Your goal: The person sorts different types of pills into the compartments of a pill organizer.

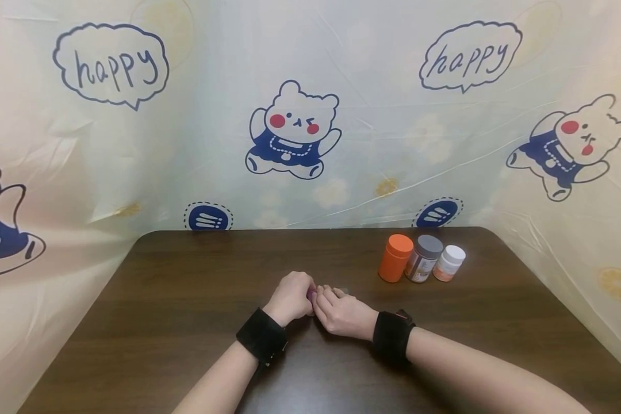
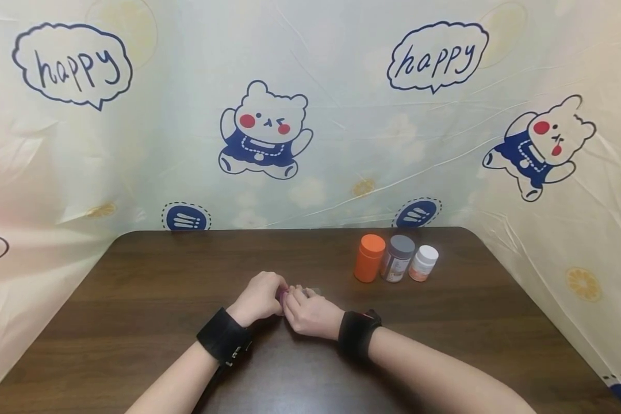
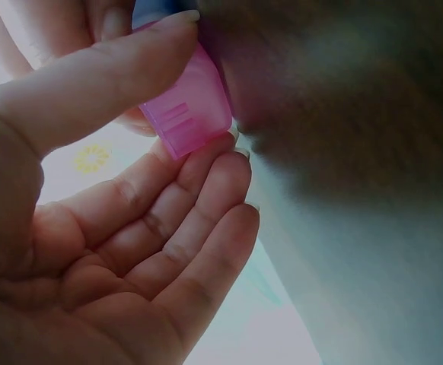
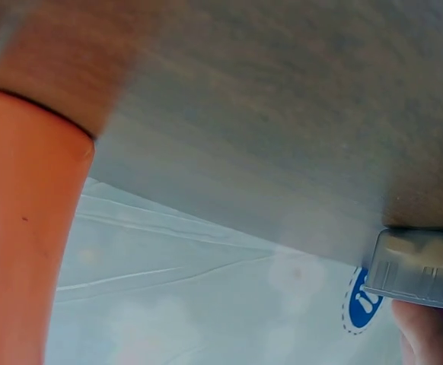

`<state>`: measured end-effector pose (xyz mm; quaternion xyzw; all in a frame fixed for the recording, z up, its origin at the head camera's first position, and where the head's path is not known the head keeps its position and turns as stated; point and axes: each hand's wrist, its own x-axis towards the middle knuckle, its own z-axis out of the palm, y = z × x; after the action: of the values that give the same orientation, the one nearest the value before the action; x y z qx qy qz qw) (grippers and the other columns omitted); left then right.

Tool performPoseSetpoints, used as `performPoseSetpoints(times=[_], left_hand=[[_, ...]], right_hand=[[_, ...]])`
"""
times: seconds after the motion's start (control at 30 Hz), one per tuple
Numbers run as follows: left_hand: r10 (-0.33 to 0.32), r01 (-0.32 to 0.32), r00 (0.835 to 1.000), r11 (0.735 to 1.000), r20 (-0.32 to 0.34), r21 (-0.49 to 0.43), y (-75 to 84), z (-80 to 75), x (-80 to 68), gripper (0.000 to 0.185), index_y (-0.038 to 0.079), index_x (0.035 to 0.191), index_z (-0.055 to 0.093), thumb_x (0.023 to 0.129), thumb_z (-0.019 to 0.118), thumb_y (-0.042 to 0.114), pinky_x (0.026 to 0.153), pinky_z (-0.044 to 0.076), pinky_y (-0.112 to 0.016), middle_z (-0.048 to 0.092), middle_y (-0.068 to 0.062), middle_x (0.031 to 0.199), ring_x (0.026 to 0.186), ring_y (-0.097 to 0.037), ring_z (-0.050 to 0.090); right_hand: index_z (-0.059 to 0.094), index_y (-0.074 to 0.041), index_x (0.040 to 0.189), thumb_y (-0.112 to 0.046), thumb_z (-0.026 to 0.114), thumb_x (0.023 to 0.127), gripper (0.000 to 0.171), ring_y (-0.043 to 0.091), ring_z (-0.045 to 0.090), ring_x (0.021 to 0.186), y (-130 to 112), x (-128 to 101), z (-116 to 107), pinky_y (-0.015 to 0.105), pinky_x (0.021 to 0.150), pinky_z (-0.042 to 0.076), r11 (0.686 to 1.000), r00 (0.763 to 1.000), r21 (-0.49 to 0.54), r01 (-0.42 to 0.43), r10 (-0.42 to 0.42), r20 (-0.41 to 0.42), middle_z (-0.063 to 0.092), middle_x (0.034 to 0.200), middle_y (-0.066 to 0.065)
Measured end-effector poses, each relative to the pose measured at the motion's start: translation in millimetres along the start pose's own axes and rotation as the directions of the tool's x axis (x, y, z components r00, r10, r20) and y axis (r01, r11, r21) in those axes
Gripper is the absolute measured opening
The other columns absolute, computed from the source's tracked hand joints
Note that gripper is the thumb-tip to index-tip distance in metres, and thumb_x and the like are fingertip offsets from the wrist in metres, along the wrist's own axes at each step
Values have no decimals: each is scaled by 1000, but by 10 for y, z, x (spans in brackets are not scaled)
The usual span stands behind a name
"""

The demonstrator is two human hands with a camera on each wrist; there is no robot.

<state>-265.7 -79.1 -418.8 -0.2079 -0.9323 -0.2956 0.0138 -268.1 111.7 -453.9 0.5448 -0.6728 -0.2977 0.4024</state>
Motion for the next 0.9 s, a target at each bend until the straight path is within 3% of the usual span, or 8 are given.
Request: performPoseSetpoints(times=[0.4,0.9], left_hand=[[15,-15,1000,1000,-26,-5,24,-7,-29,22,7,63,63,73,80,-4,54,35,-24,48,2,60,59,-15,44],[-14,16,996,1000,-83,18,114,-1,-62,19,4,64,66,77,74,-6,55,38,-24,50,0,60,58,-15,44]], right_hand=[[74,-9,118,1,16,107,60,18,77,94,32,23,-5,31,78,65,995,997,-59,75,-73,24,76,103,7],[74,-8,107,-4,25,107,50,16,73,83,40,35,36,27,69,64,996,996,-75,51,-57,-75,73,92,7]])
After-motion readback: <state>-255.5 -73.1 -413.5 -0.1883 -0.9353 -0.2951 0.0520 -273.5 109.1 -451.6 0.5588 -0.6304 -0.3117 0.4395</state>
